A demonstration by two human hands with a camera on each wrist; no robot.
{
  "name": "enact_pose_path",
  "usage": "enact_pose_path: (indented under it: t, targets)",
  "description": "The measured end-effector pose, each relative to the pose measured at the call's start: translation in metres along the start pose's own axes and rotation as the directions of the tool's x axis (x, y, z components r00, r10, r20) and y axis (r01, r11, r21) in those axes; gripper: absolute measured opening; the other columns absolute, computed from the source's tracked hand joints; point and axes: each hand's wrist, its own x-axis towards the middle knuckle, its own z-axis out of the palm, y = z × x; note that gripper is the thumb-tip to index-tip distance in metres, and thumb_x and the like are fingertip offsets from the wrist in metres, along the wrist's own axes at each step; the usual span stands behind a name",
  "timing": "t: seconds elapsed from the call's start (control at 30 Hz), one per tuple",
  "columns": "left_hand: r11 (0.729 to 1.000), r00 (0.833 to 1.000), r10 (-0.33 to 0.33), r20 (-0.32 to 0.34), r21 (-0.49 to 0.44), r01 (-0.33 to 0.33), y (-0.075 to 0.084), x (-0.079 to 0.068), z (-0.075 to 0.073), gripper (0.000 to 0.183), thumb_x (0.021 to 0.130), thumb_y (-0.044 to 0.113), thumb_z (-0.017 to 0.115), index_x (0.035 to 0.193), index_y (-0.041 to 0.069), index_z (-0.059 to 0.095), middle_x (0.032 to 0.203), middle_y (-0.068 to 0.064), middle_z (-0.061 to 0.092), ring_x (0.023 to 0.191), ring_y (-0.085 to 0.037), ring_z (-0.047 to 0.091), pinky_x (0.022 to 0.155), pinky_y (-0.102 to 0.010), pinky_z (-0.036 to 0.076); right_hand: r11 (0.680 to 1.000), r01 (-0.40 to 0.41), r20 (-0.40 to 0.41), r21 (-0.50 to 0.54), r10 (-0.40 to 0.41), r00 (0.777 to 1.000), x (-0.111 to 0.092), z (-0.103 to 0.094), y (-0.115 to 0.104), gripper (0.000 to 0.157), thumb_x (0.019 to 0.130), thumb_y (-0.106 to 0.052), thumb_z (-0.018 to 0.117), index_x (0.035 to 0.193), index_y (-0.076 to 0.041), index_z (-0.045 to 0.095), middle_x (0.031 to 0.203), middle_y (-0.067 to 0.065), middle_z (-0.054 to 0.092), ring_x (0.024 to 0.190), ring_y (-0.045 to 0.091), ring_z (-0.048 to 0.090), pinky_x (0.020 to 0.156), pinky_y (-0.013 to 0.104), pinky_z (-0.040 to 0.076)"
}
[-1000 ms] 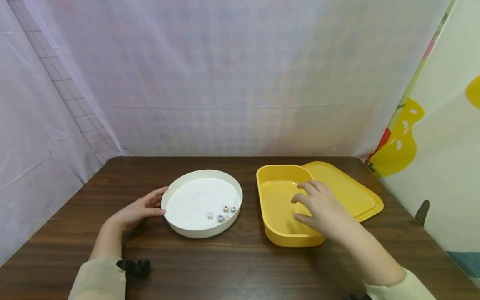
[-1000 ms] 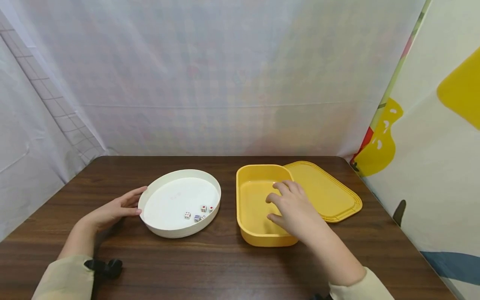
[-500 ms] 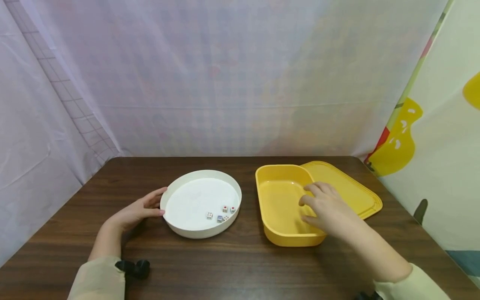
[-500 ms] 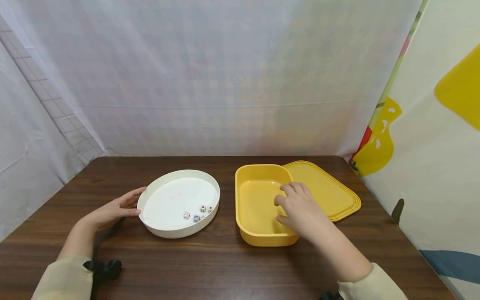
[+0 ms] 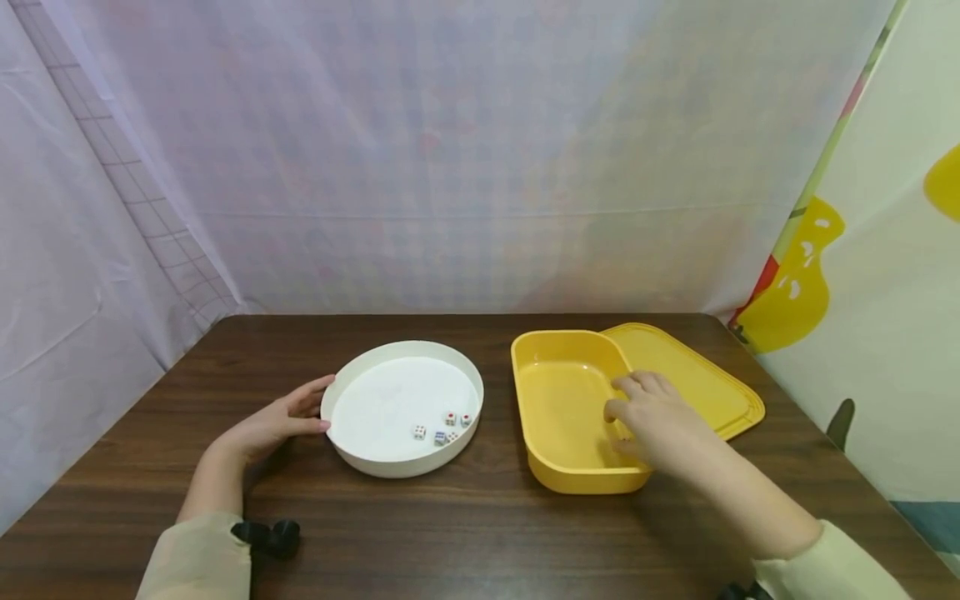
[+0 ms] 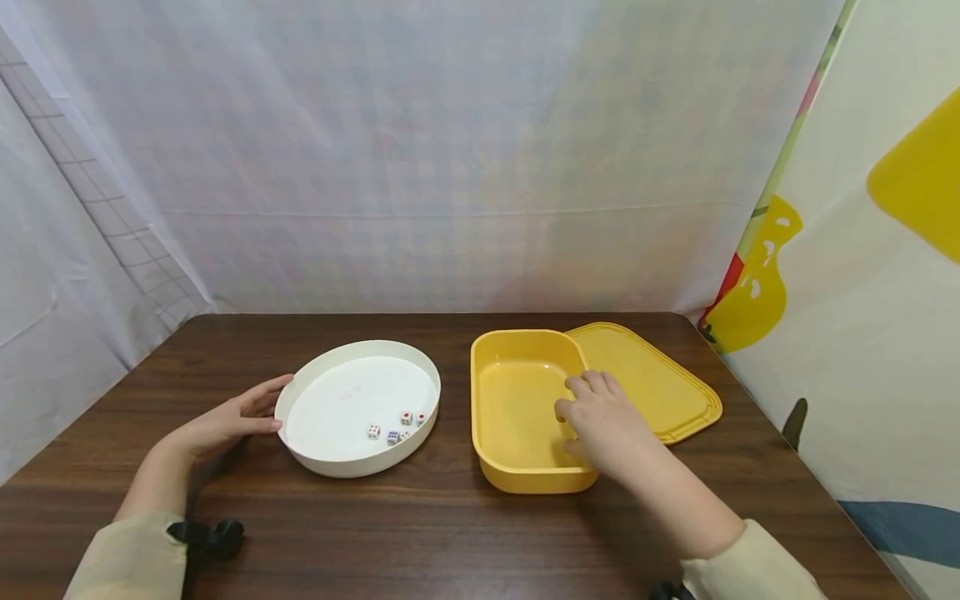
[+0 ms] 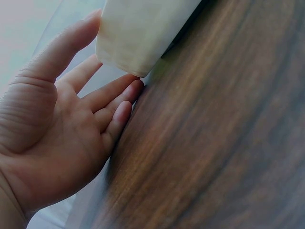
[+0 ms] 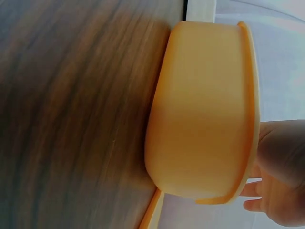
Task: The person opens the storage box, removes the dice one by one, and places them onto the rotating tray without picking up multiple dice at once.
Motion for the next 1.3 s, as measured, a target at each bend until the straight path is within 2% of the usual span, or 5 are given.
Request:
enact_pose_path:
  t: [0.47,0.77,0.93,1.1,1.3]
  targets:
    - [1.000,1.000,0.010,0.001,-0.008,-0.010,-0.001,0.000,0.001,0.082,0.091,0.010,0.064,0.152,-0.001,0.011,0.147,-0.033,0.024,0.134,-0.044,0.024,0.105,-0.056,0.016,0.996,0.011,0.038,-0.092,-0.007,0.999,0.005,0.007,0.003,0.023,0.067,-0.023,0.084,0.073,-0.015,0.063,0.108,0.021,0.058,0.108,0.044,0.045,0.098,0.060,0.028]
    - [1.000,1.000,0.023,0.004,-0.018,-0.023,0.000,0.000,0.000,0.083,0.090,0.010,0.064,0.152,-0.001,0.011,0.147,-0.034,0.023,0.134,-0.045,0.023,0.105,-0.056,0.015,0.984,0.027,0.057,-0.177,-0.017,0.998,0.009,0.007,-0.001,0.019,0.065,-0.011,0.080,0.068,-0.013,0.062,0.102,0.019,0.059,0.104,0.042,0.047,0.096,0.058,0.031]
    - [1.000,1.000,0.020,0.003,-0.019,-0.020,-0.002,0.002,0.000,0.082,0.091,0.010,0.064,0.152,0.000,0.011,0.148,-0.033,0.022,0.135,-0.045,0.023,0.106,-0.057,0.013,0.970,0.054,0.040,-0.238,-0.046,0.998,0.010,0.011,0.000,0.019,0.061,-0.012,0.080,0.066,-0.012,0.062,0.094,0.017,0.058,0.098,0.040,0.048,0.093,0.057,0.033]
    - [1.000,1.000,0.002,-0.006,-0.028,-0.002,-0.004,0.003,0.000,0.081,0.091,0.011,0.063,0.152,0.001,0.012,0.149,-0.032,0.023,0.135,-0.044,0.023,0.106,-0.056,0.013,0.961,0.046,0.062,-0.274,-0.030,0.998,0.011,0.012,-0.001,0.023,0.060,-0.017,0.084,0.067,-0.011,0.064,0.093,0.016,0.057,0.097,0.040,0.049,0.093,0.056,0.034]
    - [1.000,1.000,0.005,0.001,-0.011,-0.005,-0.003,0.003,0.000,0.080,0.091,0.010,0.062,0.152,0.000,0.011,0.149,-0.032,0.022,0.135,-0.044,0.022,0.106,-0.056,0.013,0.957,0.041,0.065,-0.288,-0.023,0.998,0.011,0.011,-0.003,0.023,0.059,-0.013,0.084,0.065,-0.011,0.062,0.090,0.014,0.057,0.094,0.038,0.050,0.093,0.055,0.035]
